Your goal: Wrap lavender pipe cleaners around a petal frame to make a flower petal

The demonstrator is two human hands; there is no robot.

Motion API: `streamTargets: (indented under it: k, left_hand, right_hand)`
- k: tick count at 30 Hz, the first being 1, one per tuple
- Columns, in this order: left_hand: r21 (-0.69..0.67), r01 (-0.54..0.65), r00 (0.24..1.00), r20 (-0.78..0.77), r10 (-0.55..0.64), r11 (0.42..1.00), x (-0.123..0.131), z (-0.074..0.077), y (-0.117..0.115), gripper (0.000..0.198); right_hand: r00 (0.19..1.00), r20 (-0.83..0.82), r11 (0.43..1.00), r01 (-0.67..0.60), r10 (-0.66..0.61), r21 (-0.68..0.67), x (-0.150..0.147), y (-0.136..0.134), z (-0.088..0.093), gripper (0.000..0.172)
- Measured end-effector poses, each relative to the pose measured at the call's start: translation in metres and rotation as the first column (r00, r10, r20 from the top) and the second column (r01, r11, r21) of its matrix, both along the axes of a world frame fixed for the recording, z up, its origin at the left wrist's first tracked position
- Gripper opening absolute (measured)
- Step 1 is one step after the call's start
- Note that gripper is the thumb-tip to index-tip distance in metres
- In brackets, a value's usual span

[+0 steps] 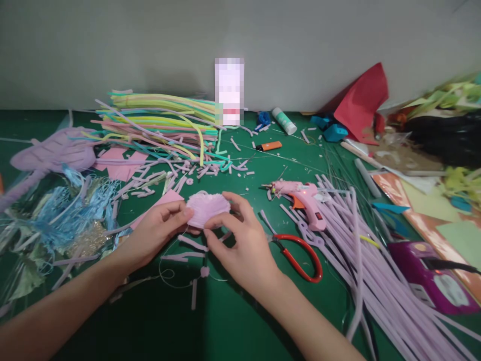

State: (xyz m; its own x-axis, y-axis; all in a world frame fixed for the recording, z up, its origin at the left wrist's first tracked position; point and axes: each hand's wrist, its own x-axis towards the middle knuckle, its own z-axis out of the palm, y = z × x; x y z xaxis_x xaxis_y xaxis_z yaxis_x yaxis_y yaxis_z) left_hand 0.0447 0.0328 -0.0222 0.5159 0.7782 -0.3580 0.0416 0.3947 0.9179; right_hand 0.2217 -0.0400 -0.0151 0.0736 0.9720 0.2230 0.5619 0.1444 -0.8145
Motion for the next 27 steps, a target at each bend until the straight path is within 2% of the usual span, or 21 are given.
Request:
streamTargets:
  k: [5,11,13,21,27]
  left_hand:
    - [-0.038,0.075,0.997,0.035,-0.074,0.996,-0.002,0.000,0.001,0.023]
    - [-0.029,0.276,0.961,-0.003,-0.276,0.961,-0.005,0.005,0.009,0.017]
    - [-0.030,0.302,0.953,-0.011,-0.303,0.953,-0.007,0.005,0.010,0.018]
    - [0.006,0.257,0.964,0.064,-0.257,0.966,-0.010,0.000,0.009,0.019]
    - [0.009,0.190,0.981,0.044,-0.190,0.982,-0.006,0.001,0.006,0.017]
  right_hand:
    - [0.999,-0.038,1.000,0.006,-0.007,-0.027,0.000,0.001,0.001,0.005]
    - [0.999,-0.036,1.000,-0.002,0.002,0.002,0.000,0.000,0.002,0.005]
    - [1.000,-0.030,1.000,-0.008,0.008,0.012,0.000,-0.001,0.002,0.006]
    - [1.000,0.013,0.999,-0.010,0.009,0.033,0.000,0.000,-0.002,0.005]
    - [1.000,-0.004,1.000,-0.017,0.017,0.016,-0.002,0.000,-0.003,0.010]
